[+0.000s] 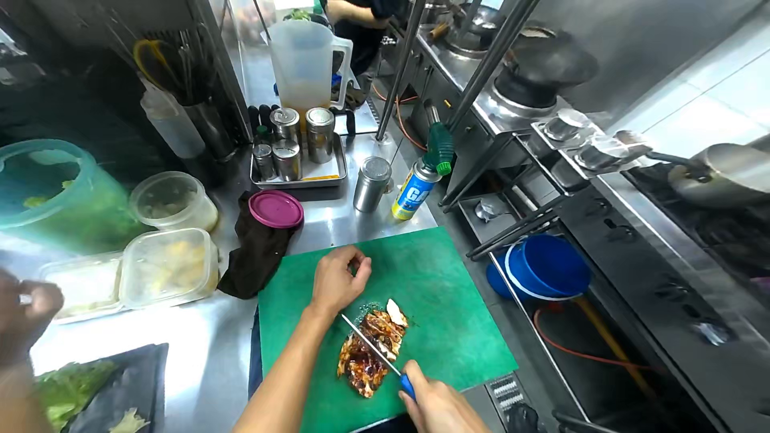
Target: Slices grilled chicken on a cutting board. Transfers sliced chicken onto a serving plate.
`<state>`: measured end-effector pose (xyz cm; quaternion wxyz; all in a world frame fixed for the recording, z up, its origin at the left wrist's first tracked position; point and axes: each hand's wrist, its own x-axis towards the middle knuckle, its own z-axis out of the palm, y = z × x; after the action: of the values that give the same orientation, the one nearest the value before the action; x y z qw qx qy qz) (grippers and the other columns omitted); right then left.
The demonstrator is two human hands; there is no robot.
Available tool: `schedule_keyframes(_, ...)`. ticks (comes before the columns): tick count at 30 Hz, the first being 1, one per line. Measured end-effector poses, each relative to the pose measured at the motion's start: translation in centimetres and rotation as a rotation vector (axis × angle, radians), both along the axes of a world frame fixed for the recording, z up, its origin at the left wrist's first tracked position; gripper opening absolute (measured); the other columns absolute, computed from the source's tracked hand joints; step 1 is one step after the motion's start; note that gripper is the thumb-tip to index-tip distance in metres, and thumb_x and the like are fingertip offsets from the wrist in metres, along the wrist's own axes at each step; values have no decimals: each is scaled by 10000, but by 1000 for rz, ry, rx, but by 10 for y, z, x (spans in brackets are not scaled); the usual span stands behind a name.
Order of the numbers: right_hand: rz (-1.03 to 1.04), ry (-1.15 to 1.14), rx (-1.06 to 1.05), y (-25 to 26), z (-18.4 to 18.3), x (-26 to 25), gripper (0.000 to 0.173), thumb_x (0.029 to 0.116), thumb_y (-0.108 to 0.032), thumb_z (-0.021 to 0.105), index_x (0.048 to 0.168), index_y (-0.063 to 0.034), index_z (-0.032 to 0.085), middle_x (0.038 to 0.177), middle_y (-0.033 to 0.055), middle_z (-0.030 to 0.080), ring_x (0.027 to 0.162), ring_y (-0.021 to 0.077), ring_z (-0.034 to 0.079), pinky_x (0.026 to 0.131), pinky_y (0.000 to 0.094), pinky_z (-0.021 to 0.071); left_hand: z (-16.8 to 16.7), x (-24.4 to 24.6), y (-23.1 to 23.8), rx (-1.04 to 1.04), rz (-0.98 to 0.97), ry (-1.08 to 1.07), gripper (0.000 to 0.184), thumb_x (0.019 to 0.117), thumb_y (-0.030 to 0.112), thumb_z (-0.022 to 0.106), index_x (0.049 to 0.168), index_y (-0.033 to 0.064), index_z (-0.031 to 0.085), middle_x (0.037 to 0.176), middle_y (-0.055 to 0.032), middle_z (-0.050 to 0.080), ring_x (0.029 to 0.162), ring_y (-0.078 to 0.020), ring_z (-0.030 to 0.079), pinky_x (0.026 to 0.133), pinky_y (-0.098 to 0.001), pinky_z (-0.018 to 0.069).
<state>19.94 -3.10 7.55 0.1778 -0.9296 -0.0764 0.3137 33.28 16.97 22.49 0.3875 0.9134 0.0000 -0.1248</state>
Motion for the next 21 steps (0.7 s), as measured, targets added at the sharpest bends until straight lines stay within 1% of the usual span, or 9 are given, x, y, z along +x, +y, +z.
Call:
schedule_keyframes(1,7,40,-13,2,2,1,341,1057,-267,519,1323,-54,527,896,185,707,810,386,730,706,533,586,-100,9,4,-76,-11,-339,160,966,71,627,899,-42,719,776,-130,685,690,-205,635,684,-352,532)
schedule_keyframes(2,12,70,-29,4,3,1,340,1062,-276,509,1328,-63,513,907,188,705,822,391,728,713,536,584,-181,24,5,-113,-1,-599,177,937,176,632,836,53,710,699,-36,649,601,-133,609,564,-322,536)
schedule_keyframes(3,16,91,-42,5,3,1,344,1066,-279,502,1335,-64,505,913,192,703,834,395,726,719,540,582,-220,30,6,-138,2,-622,199,948,241,622,847,94,709,701,1,642,600,-114,607,551,-331,543)
schedule_keyframes(4,19,99,-53,7,3,1,352,1066,-277,502,1344,-61,505,917,198,706,842,402,727,723,544,581,-234,31,8,-148,2,-565,209,957,266,616,864,106,712,713,11,647,615,-116,613,566,-347,551)
schedule_keyframes(6,24,135,-82,10,5,2,359,1074,-276,491,1363,-64,493,937,204,708,874,409,726,748,548,579,-240,29,8,-141,10,-473,207,959,271,613,869,114,714,716,13,650,625,-116,622,584,-346,558)
schedule_keyframes(12,22,189,-136,16,10,6,355,1078,-257,480,1375,-65,472,952,205,706,894,413,725,759,549,578,-246,27,7,-141,16,-465,207,955,267,613,859,113,713,698,17,643,604,-106,614,567,-328,552)
schedule_keyframes(17,-29,120,-134,20,-25,-3,340,1079,-260,465,1359,-72,502,959,200,714,857,403,731,740,547,585,-238,29,7,-110,24,-455,207,950,276,625,851,110,699,698,2,639,613,-125,619,574,-353,555)
schedule_keyframes(19,-15,124,-134,18,-26,-4,335,1081,-276,460,1352,-82,493,956,184,713,862,392,732,748,538,586,-240,28,7,-115,25,-452,210,951,275,628,855,103,700,690,-8,643,604,-133,622,567,-363,554)
schedule_keyframes(21,-2,107,-102,15,-27,-4,337,1078,-290,462,1341,-82,495,943,179,710,851,389,731,737,536,586,-239,29,9,-135,45,-469,210,964,263,619,864,99,704,693,-8,653,601,-126,630,565,-348,560)
